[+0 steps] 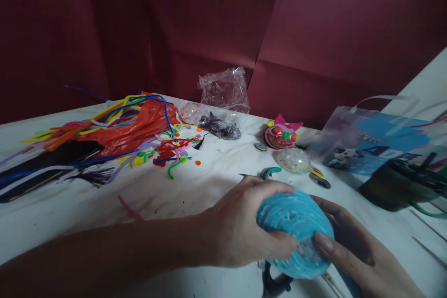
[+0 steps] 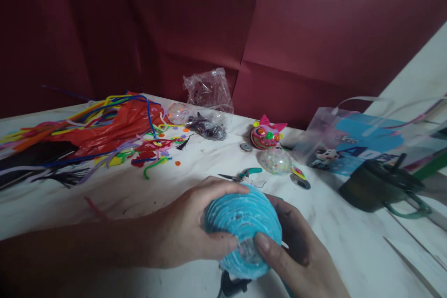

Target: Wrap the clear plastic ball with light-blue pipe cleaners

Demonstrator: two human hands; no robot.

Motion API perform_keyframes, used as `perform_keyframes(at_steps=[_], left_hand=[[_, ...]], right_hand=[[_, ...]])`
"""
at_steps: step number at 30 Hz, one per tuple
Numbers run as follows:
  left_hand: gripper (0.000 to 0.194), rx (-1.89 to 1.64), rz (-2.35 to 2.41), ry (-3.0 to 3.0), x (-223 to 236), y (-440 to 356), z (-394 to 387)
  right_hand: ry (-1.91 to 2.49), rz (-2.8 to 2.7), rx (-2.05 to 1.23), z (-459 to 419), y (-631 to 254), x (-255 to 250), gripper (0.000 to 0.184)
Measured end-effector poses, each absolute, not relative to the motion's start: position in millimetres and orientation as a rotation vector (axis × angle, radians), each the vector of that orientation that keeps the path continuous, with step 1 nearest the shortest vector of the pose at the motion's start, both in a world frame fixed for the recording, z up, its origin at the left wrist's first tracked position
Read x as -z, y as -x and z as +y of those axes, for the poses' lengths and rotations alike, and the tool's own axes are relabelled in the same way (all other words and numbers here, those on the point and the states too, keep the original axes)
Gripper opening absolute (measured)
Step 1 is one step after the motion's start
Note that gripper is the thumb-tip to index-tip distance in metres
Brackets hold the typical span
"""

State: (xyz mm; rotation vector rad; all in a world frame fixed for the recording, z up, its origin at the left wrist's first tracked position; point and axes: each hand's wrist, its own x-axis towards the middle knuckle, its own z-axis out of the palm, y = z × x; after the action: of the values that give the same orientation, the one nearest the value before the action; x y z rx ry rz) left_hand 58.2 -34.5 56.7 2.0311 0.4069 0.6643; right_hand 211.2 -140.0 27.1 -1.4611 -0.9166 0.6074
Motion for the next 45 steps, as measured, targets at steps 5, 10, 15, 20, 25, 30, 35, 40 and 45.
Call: perform_keyframes(at_steps=[5, 10, 15, 20, 25, 30, 35, 40, 45], left_hand=[[0.054, -0.699, 0.384, -2.054, -59.7, -56.1, -40.3], [0.047, -0.603, 0.45, -1.964, -65.4, -55.5, -41.6], [0.04, -0.554, 0.443, -1.936, -67.3, -55.0, -40.1], [0.04, -0.421, 0.509, -1.949, -72.4, -52.4, -37.0], [0.048, -0.402, 0.51, -2.035, -74.3, -50.5, -34.0], [0.048, -0.409, 0.499, -2.115, -76.0, -48.8, -32.2], [0.048, -0.37, 0.514, -2.195, -80.5, -47.5, -32.1], [0.048, -0.355, 0.54, -2.246, -79.9, -47.4, -32.7], [0.052, -0.319, 0.557, -2.255, -79.4, -48.3, -33.2]], right_hand=[[1.488, -0.898, -0.623, -140.4, -206.7, -30.9, 0.049], [1.515, -0.933, -0.643, -141.3, -208.1, -31.0, 0.049], [1.504, -0.954, -0.665, -141.0, -207.2, -31.2, 0.048], [1.531, -0.954, -0.685, -140.0, -205.7, -29.1, 0.055], [1.536, -0.993, -0.711, -140.8, -211.1, -23.5, 0.059], [1.546, -1.025, -0.715, -141.4, -210.1, -21.9, 0.058], [1.592, -1.027, -0.65, -140.9, -203.5, -24.4, 0.057], [1.618, -1.041, -0.6, -141.1, -203.1, -21.6, 0.057], [1.589, -1.064, -0.616, -141.2, -204.5, -17.2, 0.056]])
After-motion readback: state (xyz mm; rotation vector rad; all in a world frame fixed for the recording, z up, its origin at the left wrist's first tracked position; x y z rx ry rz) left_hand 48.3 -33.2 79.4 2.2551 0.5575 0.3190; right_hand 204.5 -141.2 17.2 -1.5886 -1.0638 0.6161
